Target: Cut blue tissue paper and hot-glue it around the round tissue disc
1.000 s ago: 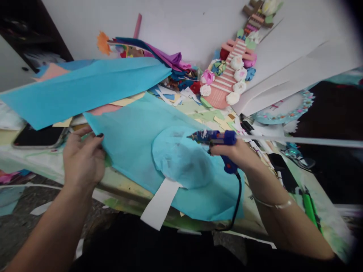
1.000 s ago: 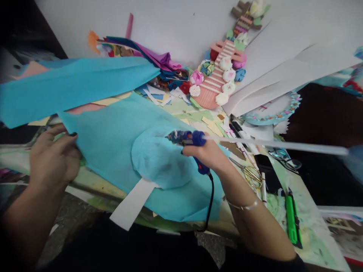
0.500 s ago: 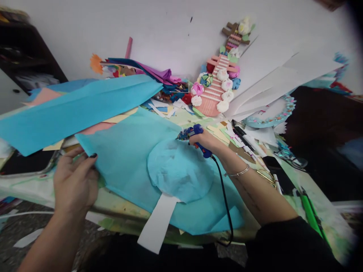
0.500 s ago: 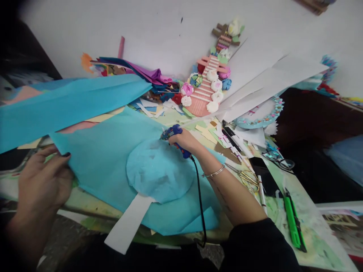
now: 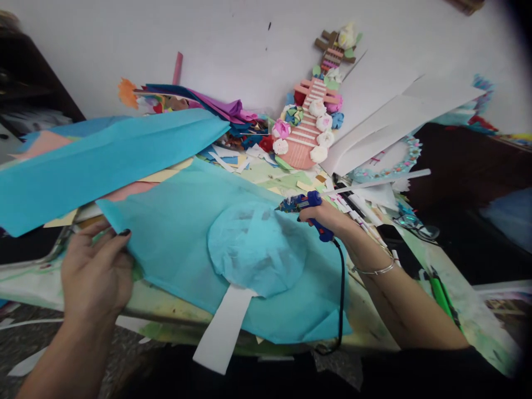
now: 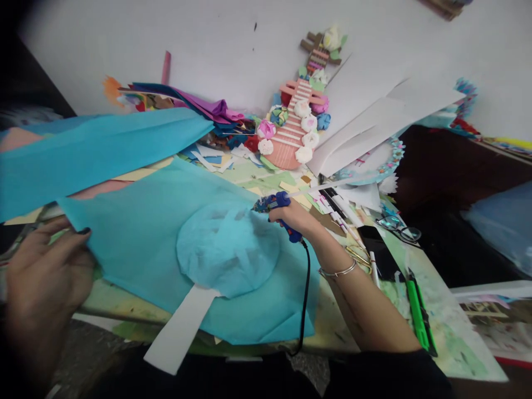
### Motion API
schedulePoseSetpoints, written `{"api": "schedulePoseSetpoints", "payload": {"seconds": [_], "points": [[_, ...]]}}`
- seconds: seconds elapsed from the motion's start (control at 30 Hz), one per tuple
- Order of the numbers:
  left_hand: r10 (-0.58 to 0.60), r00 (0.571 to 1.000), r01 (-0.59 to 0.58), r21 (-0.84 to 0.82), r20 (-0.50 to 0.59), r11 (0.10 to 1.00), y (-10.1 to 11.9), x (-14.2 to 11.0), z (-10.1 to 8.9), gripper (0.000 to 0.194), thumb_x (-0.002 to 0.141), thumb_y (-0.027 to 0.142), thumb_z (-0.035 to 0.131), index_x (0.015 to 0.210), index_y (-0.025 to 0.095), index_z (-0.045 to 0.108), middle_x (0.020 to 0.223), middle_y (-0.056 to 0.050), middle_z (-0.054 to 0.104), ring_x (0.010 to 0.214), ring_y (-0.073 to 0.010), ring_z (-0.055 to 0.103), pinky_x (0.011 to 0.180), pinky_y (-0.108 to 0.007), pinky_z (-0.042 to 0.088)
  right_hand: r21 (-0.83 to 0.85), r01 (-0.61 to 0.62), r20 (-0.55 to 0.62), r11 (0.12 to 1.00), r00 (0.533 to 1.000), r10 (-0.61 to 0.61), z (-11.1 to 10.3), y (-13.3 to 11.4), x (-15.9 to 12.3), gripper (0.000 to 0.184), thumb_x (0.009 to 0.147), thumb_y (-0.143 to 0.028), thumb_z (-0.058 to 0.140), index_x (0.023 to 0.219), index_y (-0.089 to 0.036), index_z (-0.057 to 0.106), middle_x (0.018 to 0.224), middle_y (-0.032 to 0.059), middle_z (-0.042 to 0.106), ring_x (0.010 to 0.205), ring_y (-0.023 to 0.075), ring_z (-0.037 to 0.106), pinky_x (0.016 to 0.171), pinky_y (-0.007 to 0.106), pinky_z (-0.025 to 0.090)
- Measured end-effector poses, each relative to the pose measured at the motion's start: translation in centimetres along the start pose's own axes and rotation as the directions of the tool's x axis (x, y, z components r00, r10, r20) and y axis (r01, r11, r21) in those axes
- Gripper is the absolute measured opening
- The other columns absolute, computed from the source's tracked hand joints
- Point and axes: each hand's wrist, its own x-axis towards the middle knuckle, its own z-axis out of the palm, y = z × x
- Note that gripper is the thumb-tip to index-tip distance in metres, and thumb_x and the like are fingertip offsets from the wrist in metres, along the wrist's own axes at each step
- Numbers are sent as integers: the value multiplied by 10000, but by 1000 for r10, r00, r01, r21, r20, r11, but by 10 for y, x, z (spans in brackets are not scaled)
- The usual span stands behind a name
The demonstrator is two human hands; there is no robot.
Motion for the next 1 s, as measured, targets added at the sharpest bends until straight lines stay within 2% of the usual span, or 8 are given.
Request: {"api": "schedulePoseSetpoints", "payload": {"seconds": [0.13,0.3,0.43,0.83,1.0], "points": [[-7,1000,7,11,-27,1000,-2,2,0,358,511,81,754,814,223,629,793,28,652,817,-135,590,1036,-359,405,90,63,-12,994,998,-62,6,1,1,105,563,-196,599,508,-168,514,526,-16,508,530,102,461,458,232,333],[29,999,-30,-22,-25,999,-6,6,-3,408,456,96,742,825,175,587,779,20,673,783,-129,607,840,-294,469,136,92,-22,986,996,-90,19,-2,9,93,559,-199,595,509,-171,522,523,-6,522,535,119,486,465,240,371],[30,999,-30,-56,-12,998,-5,4,-1,410,458,70,737,827,158,579,757,24,681,740,-107,600,755,-248,459,92,76,-13,993,997,-76,23,-5,6,124,549,-188,578,485,-181,472,488,-15,470,488,107,433,423,245,321],[19,1000,-20,-83,-5,996,-6,4,-4,438,482,54,737,875,143,566,778,11,683,749,-112,620,706,-235,469,30,-16,99,999,995,13,24,-12,-46,158,542,-236,586,561,-194,434,512,-42,381,490,85,326,432,250,218],[43,999,-42,-78,10,996,-6,4,-5,432,503,76,751,895,132,577,778,-1,680,737,-118,616,658,-229,458,36,73,259,997,963,-79,35,-19,-67,150,549,-237,558,558,-192,415,549,-43,352,529,85,304,469,252,220]]}}
